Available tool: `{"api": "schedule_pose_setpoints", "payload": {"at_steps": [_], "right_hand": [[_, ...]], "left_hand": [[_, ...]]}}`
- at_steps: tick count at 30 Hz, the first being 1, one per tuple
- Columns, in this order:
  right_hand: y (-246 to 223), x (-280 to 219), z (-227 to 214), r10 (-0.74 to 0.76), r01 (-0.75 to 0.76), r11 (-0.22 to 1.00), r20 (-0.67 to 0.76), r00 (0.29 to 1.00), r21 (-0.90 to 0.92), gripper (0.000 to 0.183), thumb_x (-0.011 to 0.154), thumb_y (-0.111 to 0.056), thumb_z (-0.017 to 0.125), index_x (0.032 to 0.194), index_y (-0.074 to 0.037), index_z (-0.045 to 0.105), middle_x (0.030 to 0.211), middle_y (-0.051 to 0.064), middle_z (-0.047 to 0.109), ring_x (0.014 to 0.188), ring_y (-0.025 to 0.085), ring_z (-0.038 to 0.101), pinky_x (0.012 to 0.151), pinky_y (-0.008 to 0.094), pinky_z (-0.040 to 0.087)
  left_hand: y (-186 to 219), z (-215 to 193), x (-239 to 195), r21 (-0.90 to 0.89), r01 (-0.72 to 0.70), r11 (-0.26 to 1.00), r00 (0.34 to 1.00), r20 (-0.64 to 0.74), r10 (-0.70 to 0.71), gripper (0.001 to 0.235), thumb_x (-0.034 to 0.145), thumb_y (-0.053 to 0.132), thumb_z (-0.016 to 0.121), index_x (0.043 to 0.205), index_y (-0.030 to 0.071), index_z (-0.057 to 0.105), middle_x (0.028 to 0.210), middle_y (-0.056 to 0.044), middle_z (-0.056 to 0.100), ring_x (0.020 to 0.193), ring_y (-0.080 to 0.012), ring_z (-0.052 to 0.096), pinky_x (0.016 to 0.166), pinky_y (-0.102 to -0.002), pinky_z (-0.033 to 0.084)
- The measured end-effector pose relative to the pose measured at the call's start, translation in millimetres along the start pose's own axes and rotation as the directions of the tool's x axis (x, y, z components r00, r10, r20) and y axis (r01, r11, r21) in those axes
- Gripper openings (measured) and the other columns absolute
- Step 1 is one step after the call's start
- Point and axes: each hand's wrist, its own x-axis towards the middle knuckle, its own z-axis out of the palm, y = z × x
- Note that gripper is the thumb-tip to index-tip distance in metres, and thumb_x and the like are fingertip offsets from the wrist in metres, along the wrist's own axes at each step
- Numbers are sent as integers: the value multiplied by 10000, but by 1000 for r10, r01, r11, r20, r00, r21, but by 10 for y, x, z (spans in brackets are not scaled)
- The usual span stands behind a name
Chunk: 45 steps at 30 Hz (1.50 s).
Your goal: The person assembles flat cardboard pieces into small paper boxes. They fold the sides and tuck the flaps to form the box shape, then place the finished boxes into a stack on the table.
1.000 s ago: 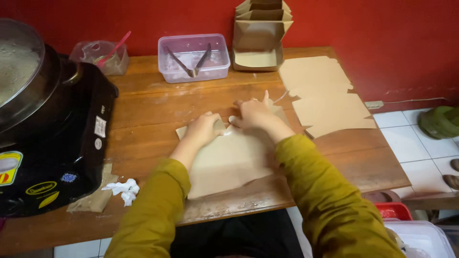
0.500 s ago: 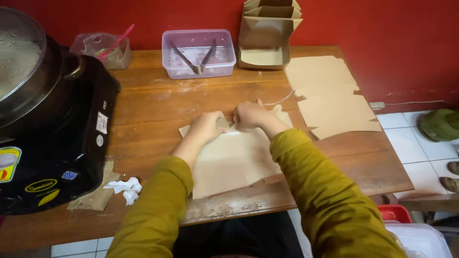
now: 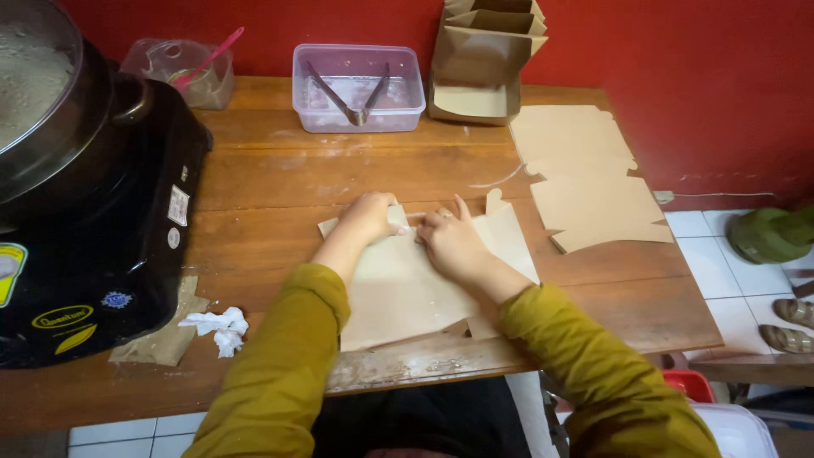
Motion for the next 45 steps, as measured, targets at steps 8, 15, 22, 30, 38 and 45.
{"api": "schedule_pose_setpoints", "payload": {"at_steps": [8, 15, 22, 30, 38, 45], "right_hand": [[-6, 214, -361, 40, -60, 997, 339, 940, 50, 377, 849, -351, 574, 1138, -183, 750, 1066, 85, 688, 1094, 295, 665, 1101, 791, 167], [7, 874, -178, 83, -132, 989, 474, 876, 70, 361, 859, -324, 657, 1206, -232, 699, 1176, 39, 702, 1140, 315, 681, 1002, 662, 424], [17, 803, 47, 83, -168, 977, 493, 866, 132, 221, 788, -270, 657, 958, -191, 775, 910, 101, 761, 956, 330, 749, 788, 549, 589], [-50, 372, 231, -275, 274, 961, -1, 962, -46, 130, 841, -80, 567, 855, -99, 694, 774, 77, 689, 785, 259, 729, 695, 356, 578], [-316, 148, 312, -241, 229, 947, -24, 970, -225, 176, 869, -98, 580, 957, -90, 733, 856, 120, 742, 855, 279, 726, 774, 394, 536], [-549, 24, 162, -183, 187, 945, 41, 982, -267, 357, 896, -52, 547, 1197, 93, 675, 1092, 304, 721, 1059, 428, 705, 884, 489, 531]], "left_hand": [[-411, -104, 118, 232, 85, 969, 992, 68, -103, 441, 723, 383, 864, 1134, 293, 733, 1184, -29, 727, 1256, -289, 616, 1063, -613, 383], [-250, -71, 3, 291, -58, 955, 998, 52, 45, 362, 813, 269, 782, 1168, 209, 739, 1177, -123, 742, 1236, -369, 629, 1093, -584, 410], [-515, 403, 260, 320, -89, 943, 996, -1, 94, 247, 830, 239, 712, 1055, 157, 770, 1041, -118, 769, 1106, -369, 708, 1038, -589, 443], [-448, 712, -165, 605, -180, 776, 726, -450, 520, 106, 897, 178, 574, 837, 178, 661, 785, -5, 644, 833, -209, 638, 773, -420, 410], [-319, 961, -306, 682, -131, 719, 670, -474, 571, 122, 855, 114, 553, 805, 126, 663, 720, -41, 613, 728, -241, 598, 710, -449, 393], [-209, 973, -550, 694, -124, 709, 688, -455, 565, 178, 898, 107, 552, 915, 48, 719, 780, -92, 650, 800, -286, 607, 684, -448, 398]]}}
